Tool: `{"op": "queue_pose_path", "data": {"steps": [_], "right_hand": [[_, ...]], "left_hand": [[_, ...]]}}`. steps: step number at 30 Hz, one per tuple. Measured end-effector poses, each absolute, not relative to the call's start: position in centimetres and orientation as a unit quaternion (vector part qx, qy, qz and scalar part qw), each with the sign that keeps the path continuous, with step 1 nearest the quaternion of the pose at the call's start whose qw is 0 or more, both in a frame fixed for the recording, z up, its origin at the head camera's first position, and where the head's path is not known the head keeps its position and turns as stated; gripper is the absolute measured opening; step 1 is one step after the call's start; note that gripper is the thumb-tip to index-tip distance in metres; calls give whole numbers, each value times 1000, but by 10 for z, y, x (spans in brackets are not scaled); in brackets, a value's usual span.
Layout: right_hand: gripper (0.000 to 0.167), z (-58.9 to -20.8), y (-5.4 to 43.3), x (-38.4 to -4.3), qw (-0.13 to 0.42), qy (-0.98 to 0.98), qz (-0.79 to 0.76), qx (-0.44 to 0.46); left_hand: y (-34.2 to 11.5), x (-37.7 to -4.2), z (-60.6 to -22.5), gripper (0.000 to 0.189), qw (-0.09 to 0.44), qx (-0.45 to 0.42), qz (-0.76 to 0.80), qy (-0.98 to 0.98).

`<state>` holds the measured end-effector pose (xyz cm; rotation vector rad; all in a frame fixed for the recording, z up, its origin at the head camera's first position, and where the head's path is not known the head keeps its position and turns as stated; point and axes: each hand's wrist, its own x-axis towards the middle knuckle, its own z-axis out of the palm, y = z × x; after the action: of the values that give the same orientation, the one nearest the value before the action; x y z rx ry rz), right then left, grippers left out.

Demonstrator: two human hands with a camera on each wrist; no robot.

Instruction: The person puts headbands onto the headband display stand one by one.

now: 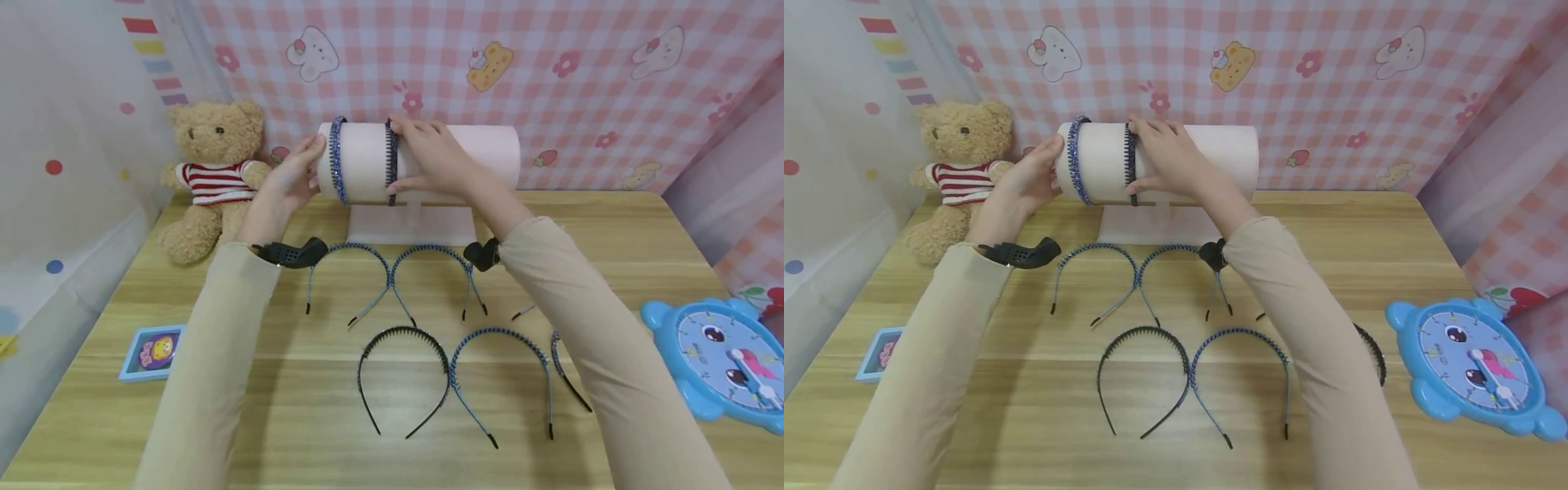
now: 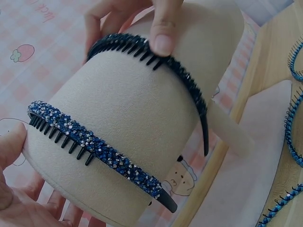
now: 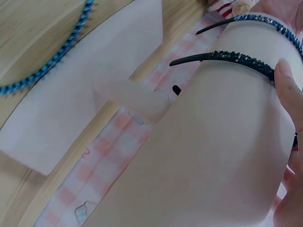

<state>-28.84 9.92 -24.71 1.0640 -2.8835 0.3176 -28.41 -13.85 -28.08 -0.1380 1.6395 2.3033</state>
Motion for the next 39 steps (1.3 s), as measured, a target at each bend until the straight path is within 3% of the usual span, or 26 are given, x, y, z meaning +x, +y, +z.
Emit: {"op": "queue_pose_path", "data": {"steps": [22, 39], "right_hand": [[106, -251, 57, -289, 48, -928, 90, 360], [109, -250, 68, -286, 48, -927, 117, 353]], "left_hand": [[-138, -283, -282, 58, 147, -50, 808, 568], [-140, -285, -280, 60, 154, -63, 796, 582]]}}
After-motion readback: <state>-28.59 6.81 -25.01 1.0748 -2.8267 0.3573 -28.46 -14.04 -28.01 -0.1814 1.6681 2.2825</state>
